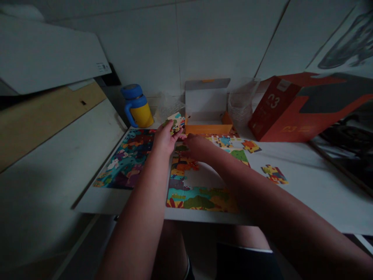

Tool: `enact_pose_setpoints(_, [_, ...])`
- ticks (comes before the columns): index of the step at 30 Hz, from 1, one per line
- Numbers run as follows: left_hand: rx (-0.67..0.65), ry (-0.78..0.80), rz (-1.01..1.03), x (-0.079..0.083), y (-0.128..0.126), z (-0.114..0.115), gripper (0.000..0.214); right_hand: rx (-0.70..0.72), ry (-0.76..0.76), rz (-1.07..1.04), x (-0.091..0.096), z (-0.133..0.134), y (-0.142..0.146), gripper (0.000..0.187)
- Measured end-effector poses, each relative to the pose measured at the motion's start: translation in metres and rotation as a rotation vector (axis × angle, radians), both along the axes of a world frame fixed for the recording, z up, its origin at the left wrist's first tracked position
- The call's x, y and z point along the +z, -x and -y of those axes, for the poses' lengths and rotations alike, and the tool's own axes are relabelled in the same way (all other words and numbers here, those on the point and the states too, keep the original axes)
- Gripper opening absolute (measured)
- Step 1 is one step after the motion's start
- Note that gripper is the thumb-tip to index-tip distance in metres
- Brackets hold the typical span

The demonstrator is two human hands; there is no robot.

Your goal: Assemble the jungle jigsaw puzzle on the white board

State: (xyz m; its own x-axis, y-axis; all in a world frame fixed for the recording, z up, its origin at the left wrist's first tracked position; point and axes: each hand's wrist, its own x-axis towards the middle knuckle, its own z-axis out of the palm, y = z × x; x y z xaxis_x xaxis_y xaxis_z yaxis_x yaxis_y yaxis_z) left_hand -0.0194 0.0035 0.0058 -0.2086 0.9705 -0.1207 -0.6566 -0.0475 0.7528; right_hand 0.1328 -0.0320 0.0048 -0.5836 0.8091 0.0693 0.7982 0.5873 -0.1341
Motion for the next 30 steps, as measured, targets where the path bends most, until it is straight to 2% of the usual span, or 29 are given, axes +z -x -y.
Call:
enact_pose_setpoints(6, [0.000,0.009,-0.011,0.001,0.000,0.002,0.009,-0.021,0.049,-0.115,-0.007,-0.011,-0.003,0.044])
enact_pose_setpoints(11, [-0.027,-0.020,-0.019,0.000,-0.001,0.003,0.008,-0.138,0.148,-0.416,-0.014,-0.010,-0.006,0.042])
enact_pose_setpoints(16, [-0.017,-0.028,-0.027,-0.001,-0.001,0.001,0.007,-0.087,0.281,-0.669,-0.026,-0.009,-0.005,0.028])
enact_pose_setpoints(19, [-0.026,-0.040,-0.027,-0.002,0.000,0.001,0.008,-0.079,0.273,-0.677,-0.030,-0.007,-0.004,0.028])
enact_pose_setpoints(25, [-0.024,-0.049,-0.023,-0.001,0.000,0.001,0.011,-0.137,0.134,-0.598,-0.029,-0.002,0.001,0.032])
enact_pose_setpoints(30, [-0.028,-0.040,-0.034,0.000,0.000,0.003,0.013,-0.115,0.112,-0.500,-0.030,-0.001,0.005,0.032])
